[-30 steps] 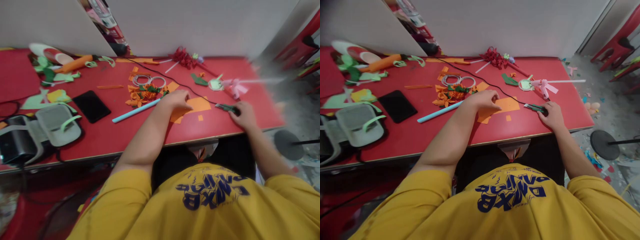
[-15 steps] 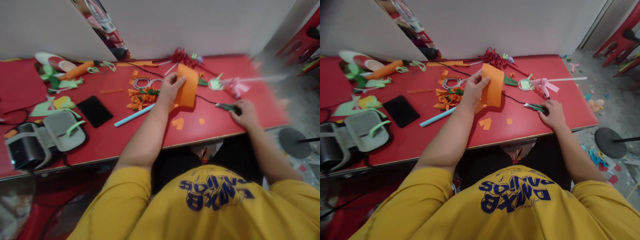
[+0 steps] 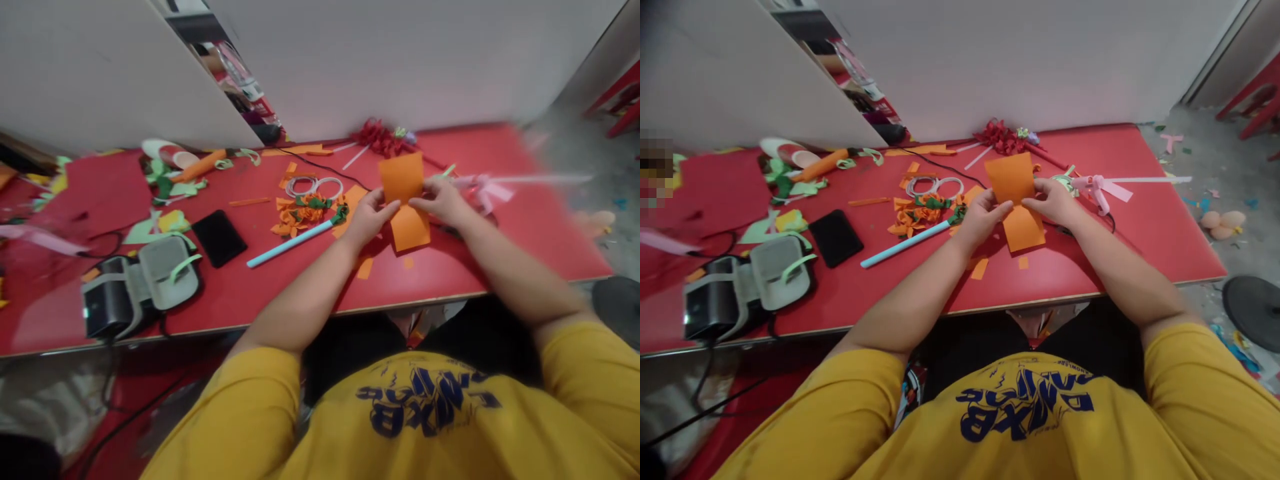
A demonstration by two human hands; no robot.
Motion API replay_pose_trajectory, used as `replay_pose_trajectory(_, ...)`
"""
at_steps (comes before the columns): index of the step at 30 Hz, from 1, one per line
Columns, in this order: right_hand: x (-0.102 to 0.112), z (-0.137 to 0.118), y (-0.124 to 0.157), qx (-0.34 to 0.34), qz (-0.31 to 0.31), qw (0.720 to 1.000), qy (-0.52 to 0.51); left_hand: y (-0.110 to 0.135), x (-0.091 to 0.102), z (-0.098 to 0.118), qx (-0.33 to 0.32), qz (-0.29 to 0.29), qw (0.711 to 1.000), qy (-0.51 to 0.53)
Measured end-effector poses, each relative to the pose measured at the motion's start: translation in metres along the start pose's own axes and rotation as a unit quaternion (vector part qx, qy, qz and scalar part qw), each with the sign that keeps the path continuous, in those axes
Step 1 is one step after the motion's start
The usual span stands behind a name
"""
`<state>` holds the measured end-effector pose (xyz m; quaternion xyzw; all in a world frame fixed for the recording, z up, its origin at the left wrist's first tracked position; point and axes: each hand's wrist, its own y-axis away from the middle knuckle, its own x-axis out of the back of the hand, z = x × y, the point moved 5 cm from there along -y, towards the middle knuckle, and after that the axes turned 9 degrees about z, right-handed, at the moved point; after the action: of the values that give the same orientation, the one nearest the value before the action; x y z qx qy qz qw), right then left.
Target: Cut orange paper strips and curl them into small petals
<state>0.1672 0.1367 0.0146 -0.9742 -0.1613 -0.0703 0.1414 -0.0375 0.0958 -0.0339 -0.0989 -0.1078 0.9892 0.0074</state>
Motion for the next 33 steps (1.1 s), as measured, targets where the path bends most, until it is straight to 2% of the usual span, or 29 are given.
replay_pose_trajectory(2, 0.007, 0.001, 0.004, 0.035, 0.05, 0.998, 0.027, 0.003, 0.002, -0.003, 0.022, 0.002, 1.0, 0.003)
replay_pose_trajectory(5, 0.016, -0.012, 0.017, 0.124, 0.118, 0.982, 0.081, 0.009, -0.003, -0.007, 0.072, -0.024, 0.996, 0.041)
replay_pose_trajectory(8, 0.014, -0.032, 0.029, 0.199, 0.11, 0.964, 0.138, 0.015, -0.014, -0.006, 0.083, -0.04, 0.993, 0.067)
replay_pose_trajectory(10, 0.01, -0.042, 0.033, 0.215, 0.081, 0.96, 0.16, 0.018, -0.019, -0.006, 0.086, -0.037, 0.993, 0.069)
replay_pose_trajectory(13, 0.009, -0.045, 0.036, 0.169, 0.061, 0.971, 0.157, 0.017, -0.02, -0.008, 0.08, -0.016, 0.994, 0.072)
replay_pose_trajectory(17, 0.01, -0.027, 0.036, 0.028, 0.075, 0.996, 0.031, 0.012, -0.014, -0.01, 0.056, 0.01, 0.996, 0.071)
replay_pose_trajectory(22, -0.005, -0.002, 0.036, -0.12, 0.031, 0.99, -0.072, 0.01, -0.009, -0.01, 0.05, 0.035, 0.994, 0.089)
replay_pose_trajectory(24, -0.007, 0.0, 0.037, -0.142, 0.029, 0.986, -0.079, 0.011, -0.011, -0.01, 0.06, 0.041, 0.991, 0.108)
replay_pose_trajectory(33, -0.004, -0.001, 0.037, -0.155, 0.067, 0.983, -0.076, 0.013, -0.018, -0.001, 0.073, 0.028, 0.991, 0.107)
